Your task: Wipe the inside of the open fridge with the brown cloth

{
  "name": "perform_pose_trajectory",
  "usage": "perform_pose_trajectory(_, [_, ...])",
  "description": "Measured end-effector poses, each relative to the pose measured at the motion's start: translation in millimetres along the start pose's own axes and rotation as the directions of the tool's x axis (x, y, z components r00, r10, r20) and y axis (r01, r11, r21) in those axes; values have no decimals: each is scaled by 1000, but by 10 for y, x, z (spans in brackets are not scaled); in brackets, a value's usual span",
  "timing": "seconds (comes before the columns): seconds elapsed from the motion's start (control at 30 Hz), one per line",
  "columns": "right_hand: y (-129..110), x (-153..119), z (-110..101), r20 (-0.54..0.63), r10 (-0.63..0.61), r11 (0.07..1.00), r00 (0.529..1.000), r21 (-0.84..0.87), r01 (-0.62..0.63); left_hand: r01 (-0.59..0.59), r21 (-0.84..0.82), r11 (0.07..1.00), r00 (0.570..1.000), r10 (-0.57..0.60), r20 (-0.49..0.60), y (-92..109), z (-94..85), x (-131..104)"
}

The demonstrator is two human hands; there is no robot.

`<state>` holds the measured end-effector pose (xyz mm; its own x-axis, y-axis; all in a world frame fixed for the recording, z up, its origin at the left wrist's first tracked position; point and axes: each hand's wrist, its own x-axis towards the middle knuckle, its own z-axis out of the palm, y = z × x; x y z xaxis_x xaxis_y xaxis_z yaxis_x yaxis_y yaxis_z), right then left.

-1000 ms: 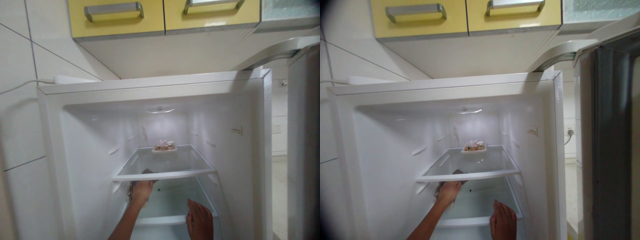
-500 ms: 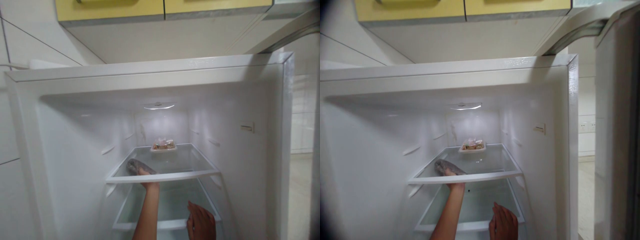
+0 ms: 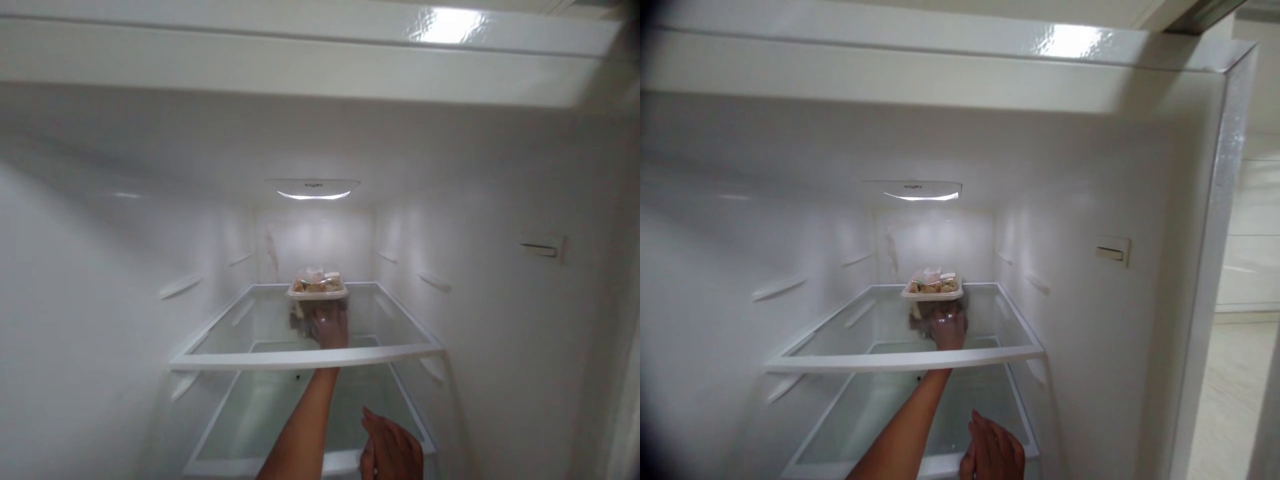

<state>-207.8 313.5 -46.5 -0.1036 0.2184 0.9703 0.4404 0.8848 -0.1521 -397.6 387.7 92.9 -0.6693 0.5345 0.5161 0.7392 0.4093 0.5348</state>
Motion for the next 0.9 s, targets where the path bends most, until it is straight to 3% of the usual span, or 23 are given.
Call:
perform_pose_trajectory(0.1, [10, -4, -12, 21, -19, 1000, 1000, -20, 19, -27, 2, 1000, 1000, 27, -1, 162, 121, -94])
perform_pose_trajectory(0.23, [16, 11, -24, 26, -47, 999, 999, -27, 47, 25, 10, 1000, 997, -24, -78, 108, 2, -2])
perform_pose_trajectory(0.33, [5, 24, -23, 8, -32, 999, 999, -2, 32, 149, -3, 989, 975, -148, -165, -69, -197, 111])
perform_pose_trajectory(0.47, [-19, 24, -17, -3, 5, 999, 1000, 32, -5, 306, -45, 951, 916, -307, -258, -393, -500, 248])
perform_pose_trajectory(0.63, [-40, 17, -14, 1, 21, 999, 1000, 33, -21, 403, -53, 914, 868, -400, -295, -779, -773, 375])
perform_pose_trajectory(0.77, [-53, 22, -2, -26, 26, 999, 999, 38, -25, 400, -34, 916, 873, -392, -289, -894, -769, 401])
perform_pose_trajectory(0.9, [-74, 38, 8, -33, 44, 998, 998, 39, -43, 349, 7, 937, 902, -334, -274, -718, -565, 333])
